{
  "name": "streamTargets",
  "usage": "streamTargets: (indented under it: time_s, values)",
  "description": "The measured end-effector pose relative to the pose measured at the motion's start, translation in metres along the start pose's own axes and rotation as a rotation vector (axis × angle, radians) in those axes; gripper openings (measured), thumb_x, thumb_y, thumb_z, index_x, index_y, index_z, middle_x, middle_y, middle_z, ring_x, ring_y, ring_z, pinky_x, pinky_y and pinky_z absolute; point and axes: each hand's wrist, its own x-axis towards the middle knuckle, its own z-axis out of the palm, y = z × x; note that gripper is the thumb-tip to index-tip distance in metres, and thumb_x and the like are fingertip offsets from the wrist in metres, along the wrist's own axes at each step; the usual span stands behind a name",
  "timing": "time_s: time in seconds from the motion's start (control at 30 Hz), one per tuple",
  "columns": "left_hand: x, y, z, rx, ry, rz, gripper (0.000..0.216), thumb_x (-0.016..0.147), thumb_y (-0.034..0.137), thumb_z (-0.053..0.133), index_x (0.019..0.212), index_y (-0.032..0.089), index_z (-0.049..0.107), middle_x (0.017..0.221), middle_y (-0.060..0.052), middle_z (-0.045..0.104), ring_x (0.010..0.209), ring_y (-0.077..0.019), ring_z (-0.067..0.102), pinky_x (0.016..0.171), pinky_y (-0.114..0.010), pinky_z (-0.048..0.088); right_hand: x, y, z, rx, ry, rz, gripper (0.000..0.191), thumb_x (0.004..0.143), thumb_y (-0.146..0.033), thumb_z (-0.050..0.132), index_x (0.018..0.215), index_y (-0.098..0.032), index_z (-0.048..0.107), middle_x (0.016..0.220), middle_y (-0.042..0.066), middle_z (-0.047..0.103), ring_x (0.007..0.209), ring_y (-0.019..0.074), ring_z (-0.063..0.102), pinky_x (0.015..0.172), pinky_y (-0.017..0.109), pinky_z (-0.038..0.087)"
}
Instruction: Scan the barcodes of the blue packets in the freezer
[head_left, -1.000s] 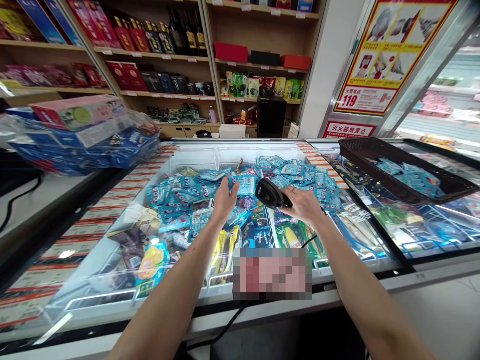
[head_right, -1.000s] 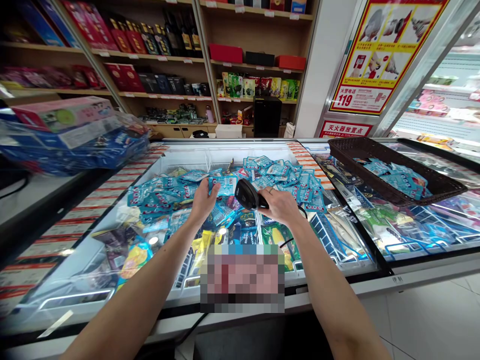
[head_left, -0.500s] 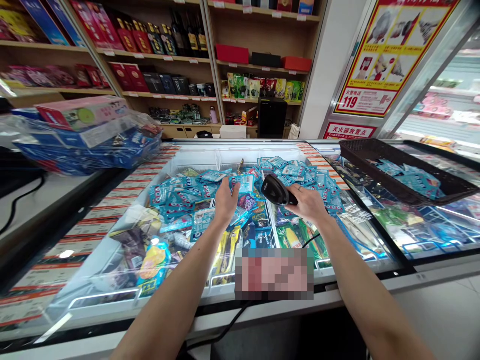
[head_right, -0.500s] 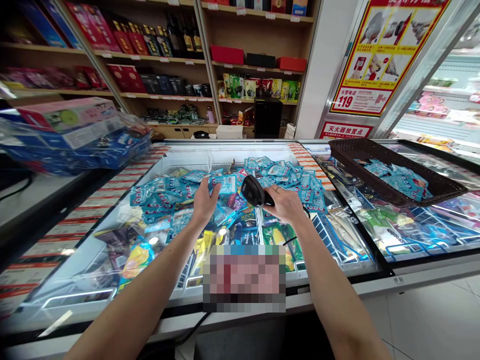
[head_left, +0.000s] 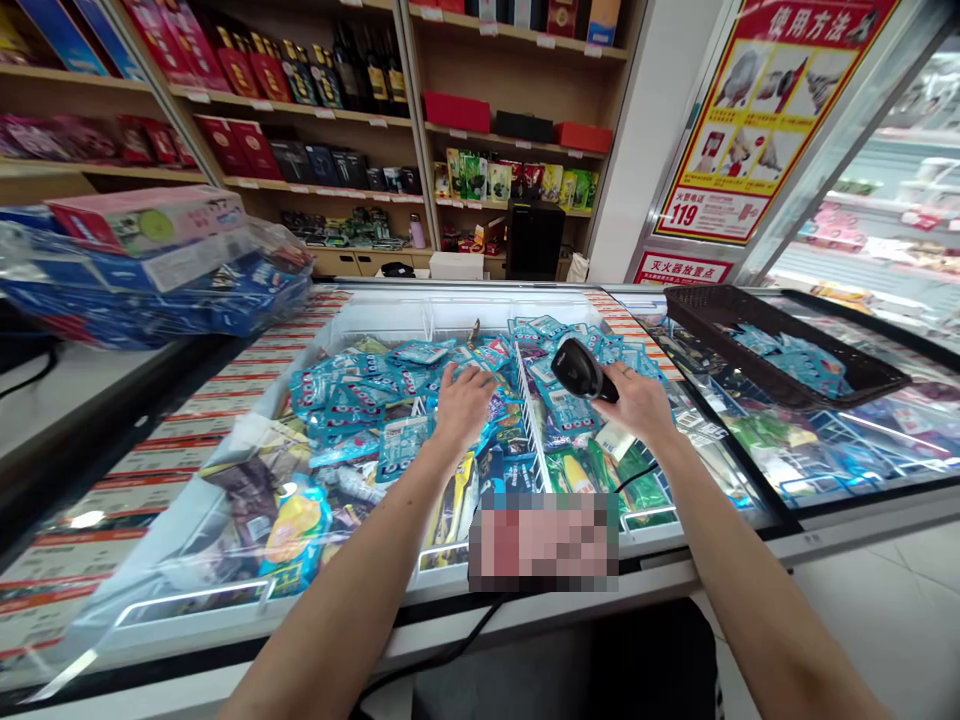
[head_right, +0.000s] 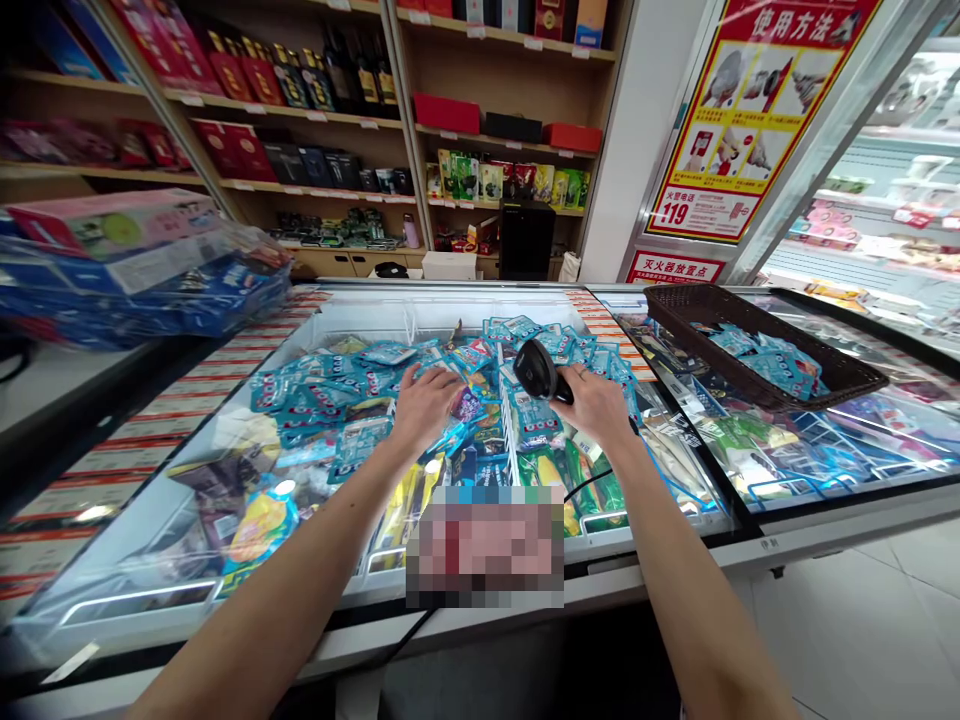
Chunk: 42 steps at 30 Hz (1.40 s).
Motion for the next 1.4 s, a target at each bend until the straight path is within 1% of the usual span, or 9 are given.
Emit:
streamTargets:
  time_s: [0.23, 0.37, 0.53, 0.67, 0.83, 1.0, 1.2, 1.3, 1.4]
  values:
    - [-0.002, -0.005, 0.000, 0.138, 0.119, -0.144, 0.029, 0.085, 0.016, 0.037, 0.088, 0.020, 0.066, 0.111, -0.010, 0.061, 0.118, -0.0261, 0.045, 0.109, -0.055, 0.009, -0.021, 0.018, 0.018, 0.003, 0.039, 0.163, 0.039, 0.078, -0.042, 0.055, 0.109, -0.018, 0.056, 0.099, 0.009, 0.064, 0.080, 0.0222, 0.060, 0.058, 0.028, 0.035]
    - [0.002, -0.001, -0.003, 0.098, 0.117, -0.085, 0.031, 0.085, 0.015, 0.038, 0.104, 0.021, 0.062, 0.125, -0.010, 0.054, 0.127, -0.0243, 0.037, 0.110, -0.053, 0.008, -0.019, 0.017, 0.022, 0.009, 0.037, 0.189, 0.038, 0.077, -0.042, 0.055, 0.107, -0.019, 0.058, 0.097, 0.007, 0.064, 0.080, 0.0219, 0.060, 0.057, 0.027, 0.034]
    - [0.005, 0.008, -0.003, 0.078, 0.038, 0.029, 0.031, 0.088, 0.021, 0.037, 0.109, 0.024, 0.059, 0.118, -0.006, 0.059, 0.120, -0.0226, 0.044, 0.107, -0.047, 0.019, -0.017, 0.017, 0.021, 0.013, 0.043, 0.222, 0.038, 0.077, -0.042, 0.055, 0.107, -0.020, 0.057, 0.096, 0.007, 0.064, 0.080, 0.0216, 0.060, 0.058, 0.027, 0.035]
    - [0.005, 0.024, -0.003, -0.007, -0.012, 0.019, 0.029, 0.089, 0.033, 0.037, 0.096, 0.022, 0.063, 0.104, -0.008, 0.064, 0.100, -0.0236, 0.054, 0.093, -0.043, 0.033, -0.017, 0.016, 0.019, 0.022, 0.038, 0.213, 0.037, 0.077, -0.042, 0.055, 0.107, -0.020, 0.057, 0.096, 0.006, 0.064, 0.080, 0.0212, 0.060, 0.059, 0.027, 0.037]
    - [0.010, 0.045, 0.002, -0.143, -0.108, -0.108, 0.043, 0.082, 0.055, 0.042, 0.070, 0.020, 0.063, 0.083, -0.007, 0.064, 0.083, -0.0221, 0.057, 0.080, -0.038, 0.039, -0.017, 0.014, 0.018, 0.044, 0.050, 0.196, 0.036, 0.078, -0.042, 0.055, 0.106, -0.019, 0.057, 0.094, 0.007, 0.064, 0.080, 0.0212, 0.060, 0.060, 0.027, 0.038]
    - [0.020, 0.068, 0.010, -0.189, -0.175, -0.167, 0.051, 0.072, 0.069, 0.047, 0.063, 0.021, 0.063, 0.079, -0.008, 0.061, 0.088, -0.0263, 0.056, 0.082, -0.042, 0.038, -0.017, 0.012, 0.015, 0.048, 0.033, 0.195, 0.035, 0.078, -0.041, 0.055, 0.107, -0.021, 0.057, 0.095, 0.006, 0.064, 0.079, 0.0205, 0.060, 0.061, 0.027, 0.038]
    - [0.023, 0.090, 0.025, -0.217, -0.193, -0.274, 0.042, 0.060, 0.062, 0.064, 0.065, 0.021, 0.065, 0.094, -0.009, 0.059, 0.097, -0.0302, 0.053, 0.088, -0.048, 0.036, -0.018, 0.012, 0.013, 0.030, 0.022, 0.186, 0.037, 0.079, -0.041, 0.052, 0.109, -0.020, 0.056, 0.097, 0.007, 0.064, 0.078, 0.0204, 0.060, 0.059, 0.027, 0.038]
    - [0.023, 0.082, 0.023, -0.335, -0.223, -0.315, 0.032, 0.063, 0.052, 0.067, 0.072, 0.021, 0.064, 0.095, -0.007, 0.060, 0.094, -0.0258, 0.056, 0.083, -0.042, 0.041, -0.017, 0.013, 0.013, 0.036, 0.043, 0.179, 0.037, 0.079, -0.041, 0.053, 0.108, -0.020, 0.057, 0.096, 0.008, 0.064, 0.078, 0.0209, 0.060, 0.059, 0.027, 0.037]
    - [0.021, 0.064, 0.018, -0.616, -0.198, -0.399, 0.029, 0.074, 0.045, 0.059, 0.088, 0.020, 0.057, 0.089, -0.006, 0.062, 0.077, -0.0177, 0.059, 0.067, -0.032, 0.046, -0.017, 0.013, 0.013, 0.040, 0.055, 0.173, 0.036, 0.078, -0.042, 0.054, 0.106, -0.020, 0.058, 0.094, 0.008, 0.064, 0.077, 0.0213, 0.060, 0.057, 0.027, 0.036]
